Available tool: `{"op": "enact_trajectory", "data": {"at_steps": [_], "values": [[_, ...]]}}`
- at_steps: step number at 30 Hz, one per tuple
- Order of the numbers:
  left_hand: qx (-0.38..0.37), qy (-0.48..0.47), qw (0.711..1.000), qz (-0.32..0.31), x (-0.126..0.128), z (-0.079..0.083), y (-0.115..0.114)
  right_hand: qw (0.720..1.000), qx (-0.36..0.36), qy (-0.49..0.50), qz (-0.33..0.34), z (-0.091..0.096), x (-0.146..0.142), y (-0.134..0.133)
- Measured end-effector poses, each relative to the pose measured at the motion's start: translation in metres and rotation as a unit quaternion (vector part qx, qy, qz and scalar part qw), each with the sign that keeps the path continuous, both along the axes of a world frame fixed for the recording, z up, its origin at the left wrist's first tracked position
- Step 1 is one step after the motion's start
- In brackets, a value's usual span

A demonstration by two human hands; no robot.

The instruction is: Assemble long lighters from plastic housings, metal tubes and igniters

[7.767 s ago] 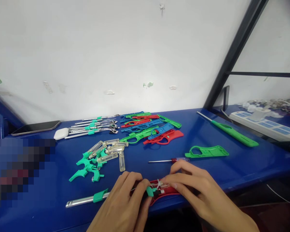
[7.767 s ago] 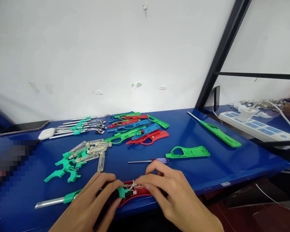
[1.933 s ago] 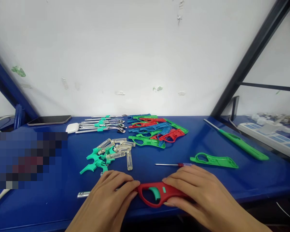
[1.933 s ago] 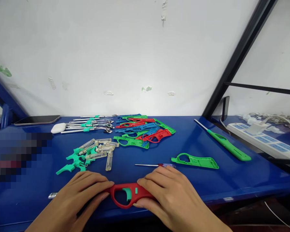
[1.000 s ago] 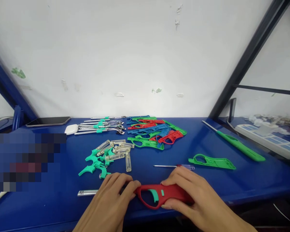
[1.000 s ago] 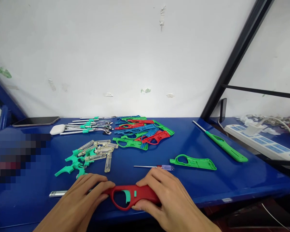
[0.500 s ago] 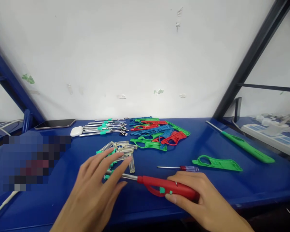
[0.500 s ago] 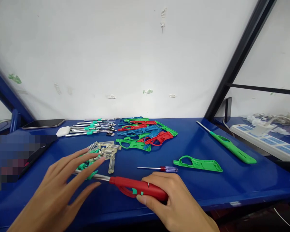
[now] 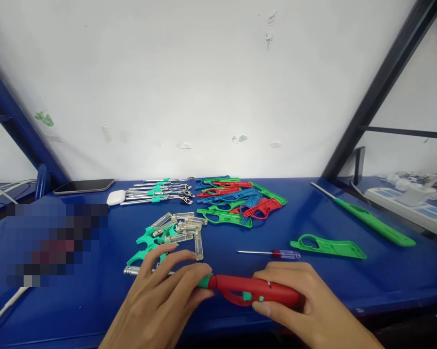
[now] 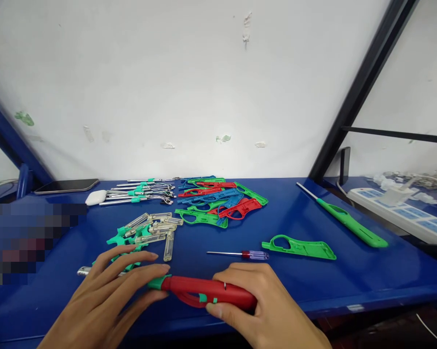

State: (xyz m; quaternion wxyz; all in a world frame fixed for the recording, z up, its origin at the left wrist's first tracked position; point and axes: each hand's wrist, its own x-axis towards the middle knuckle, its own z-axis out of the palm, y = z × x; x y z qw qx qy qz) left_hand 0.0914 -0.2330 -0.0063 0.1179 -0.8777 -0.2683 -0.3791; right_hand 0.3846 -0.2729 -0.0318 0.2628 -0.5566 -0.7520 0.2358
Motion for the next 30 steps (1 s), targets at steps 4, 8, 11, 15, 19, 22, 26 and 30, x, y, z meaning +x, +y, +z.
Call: {"op": "enact_trajectory", "data": {"at_steps": [4,8,11,15,19,22,26,30], "values": [[0.002,0.026,1.000,-0.002,-0.003,0.000,0.002,1.000,0.018,0.015,-0.002,-0.005,-0.002,-0.002],[0.023,0.061,0.997,0.028,-0.006,-0.003,0.000,0.999,0.033,0.016,-0.019,-0.010,-0.007,-0.006],[0.028,0.061,0.998,0.020,-0.007,-0.003,-0.004,1.000,0.017,0.006,-0.012,-0.009,-0.008,-0.006],[0.012,0.042,0.999,-0.022,-0.002,-0.004,-0.005,0.999,-0.033,0.001,0.000,-0.002,-0.010,-0.005],[-0.002,0.013,0.999,-0.041,-0.003,-0.017,-0.007,0.999,-0.044,0.027,-0.009,0.005,-0.016,-0.008],[-0.010,0.008,1.000,-0.021,-0.008,-0.028,-0.012,0.999,-0.031,0.043,-0.001,0.011,-0.021,-0.011],[0.014,0.004,1.000,-0.025,-0.010,-0.031,-0.016,0.998,-0.030,0.051,0.020,0.019,-0.024,-0.012],[0.006,0.004,1.000,-0.018,-0.008,-0.023,-0.012,0.998,-0.031,0.050,0.025,0.023,-0.026,-0.008]]}}
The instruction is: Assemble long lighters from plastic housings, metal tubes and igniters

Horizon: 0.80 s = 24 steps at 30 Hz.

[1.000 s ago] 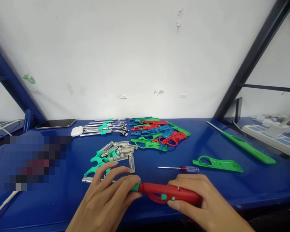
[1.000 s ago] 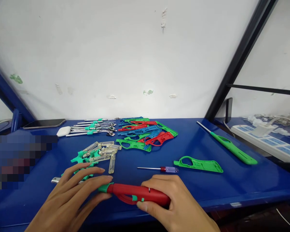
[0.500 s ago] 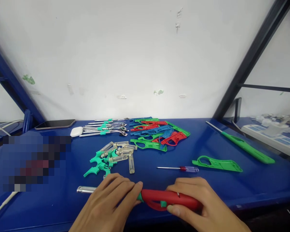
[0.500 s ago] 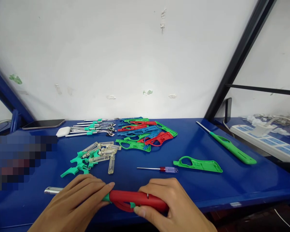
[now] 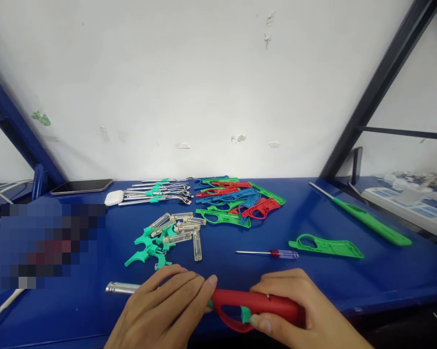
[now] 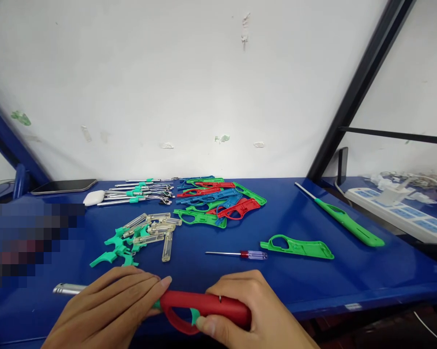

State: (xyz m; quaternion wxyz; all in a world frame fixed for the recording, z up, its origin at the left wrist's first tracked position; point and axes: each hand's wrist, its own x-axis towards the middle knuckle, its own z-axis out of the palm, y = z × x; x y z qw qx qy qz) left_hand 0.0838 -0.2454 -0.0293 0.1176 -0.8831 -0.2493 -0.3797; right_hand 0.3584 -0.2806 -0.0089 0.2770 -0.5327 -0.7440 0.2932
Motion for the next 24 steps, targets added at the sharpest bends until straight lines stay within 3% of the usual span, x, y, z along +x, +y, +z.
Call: {"op": "enact_trajectory", "data": {"at_steps": [3,6,11,13,16,21,24], "values": [[0.023,0.004,1.000,0.005,-0.006,0.004,0.002,1.000,-0.021,0.019,0.004,-0.002,0.001,0.002],[0.048,-0.001,0.999,0.025,-0.015,0.004,0.002,0.990,-0.074,0.116,0.022,-0.007,0.007,0.000],[0.040,-0.015,0.999,0.012,-0.015,0.004,0.006,0.902,-0.242,0.342,0.105,-0.010,0.019,-0.006],[0.046,-0.033,0.998,0.003,-0.008,0.005,0.010,0.903,-0.237,0.341,0.107,-0.010,0.020,-0.007],[0.057,-0.033,0.998,0.003,0.001,0.006,0.013,0.932,-0.191,0.293,0.093,-0.013,0.021,-0.007],[0.043,-0.024,0.999,0.002,0.009,0.000,0.012,0.939,-0.155,0.296,0.083,-0.023,0.018,-0.007],[0.051,-0.041,0.997,0.032,0.010,-0.004,0.008,0.944,-0.104,0.313,0.021,-0.032,0.016,-0.004]]}}
